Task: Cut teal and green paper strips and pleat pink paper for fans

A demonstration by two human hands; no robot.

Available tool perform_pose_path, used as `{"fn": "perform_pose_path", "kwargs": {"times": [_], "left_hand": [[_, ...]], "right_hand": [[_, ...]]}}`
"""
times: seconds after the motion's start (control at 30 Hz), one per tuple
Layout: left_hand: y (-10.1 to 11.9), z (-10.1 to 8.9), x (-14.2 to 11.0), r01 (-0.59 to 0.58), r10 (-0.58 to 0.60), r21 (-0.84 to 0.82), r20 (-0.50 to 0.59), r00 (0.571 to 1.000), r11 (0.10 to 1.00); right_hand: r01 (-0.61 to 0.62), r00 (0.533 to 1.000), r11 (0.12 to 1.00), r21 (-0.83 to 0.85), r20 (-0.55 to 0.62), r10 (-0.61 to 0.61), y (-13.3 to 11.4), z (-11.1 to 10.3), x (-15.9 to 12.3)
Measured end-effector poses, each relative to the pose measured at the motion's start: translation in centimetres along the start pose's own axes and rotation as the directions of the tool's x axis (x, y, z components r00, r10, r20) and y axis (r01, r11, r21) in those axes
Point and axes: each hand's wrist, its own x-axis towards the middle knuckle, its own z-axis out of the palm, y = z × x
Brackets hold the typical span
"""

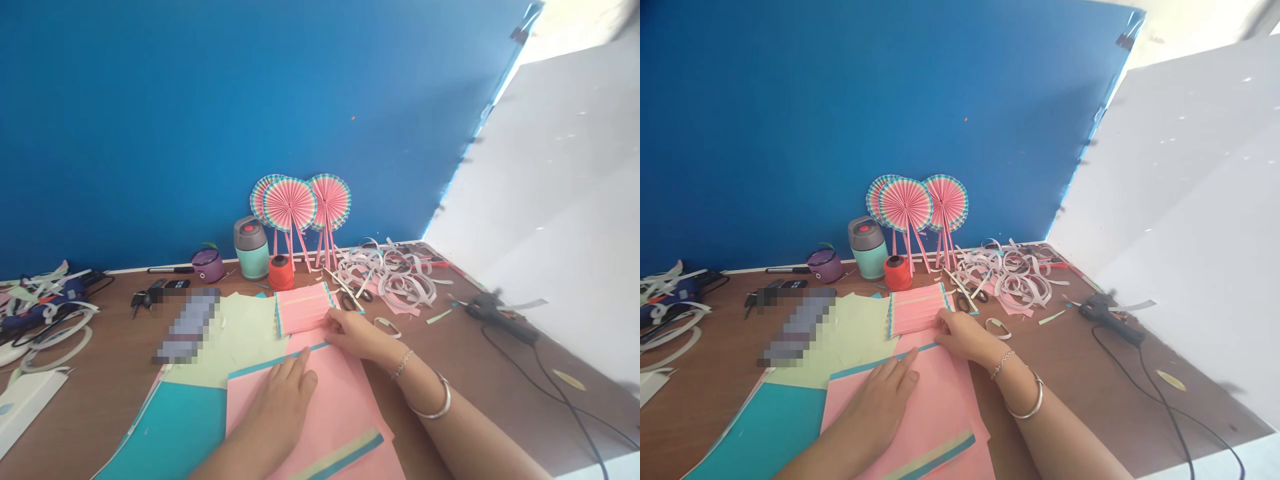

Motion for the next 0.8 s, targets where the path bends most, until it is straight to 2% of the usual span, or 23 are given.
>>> {"fn": "perform_pose_path", "kwargs": {"times": [0.2,0.4,0.53,0.63,0.8], "left_hand": [[-0.1,0.3,-0.1,0.017,-0.017,-0.001,-0.009,1.0,1.0],[0.0,0.0,0.0,0.037,-0.036,-0.034,0.027,0.999,0.999],[0.1,-0.4,0.1,0.046,-0.043,-0.056,0.055,0.998,0.997],[0.3,-0.7,0.2,0.05,-0.047,-0.049,0.07,0.996,0.998],[0.6,-1.4,0.2,0.047,-0.044,-0.027,0.11,0.993,0.999]], "right_hand": [[0.006,1.0,1.0,-0.005,0.014,-0.006,0.0,-0.2,0.0],[0.011,1.0,1.0,-0.002,0.019,-0.011,0.0,-0.4,0.0],[0.004,1.0,1.0,0.003,-0.003,-0.004,0.4,-0.7,-0.1],[-0.044,0.999,0.999,0.017,-0.014,0.044,1.0,-1.3,-0.1],[-0.055,0.996,0.997,-0.056,-0.078,0.05,0.5,-1.2,-0.1]]}}
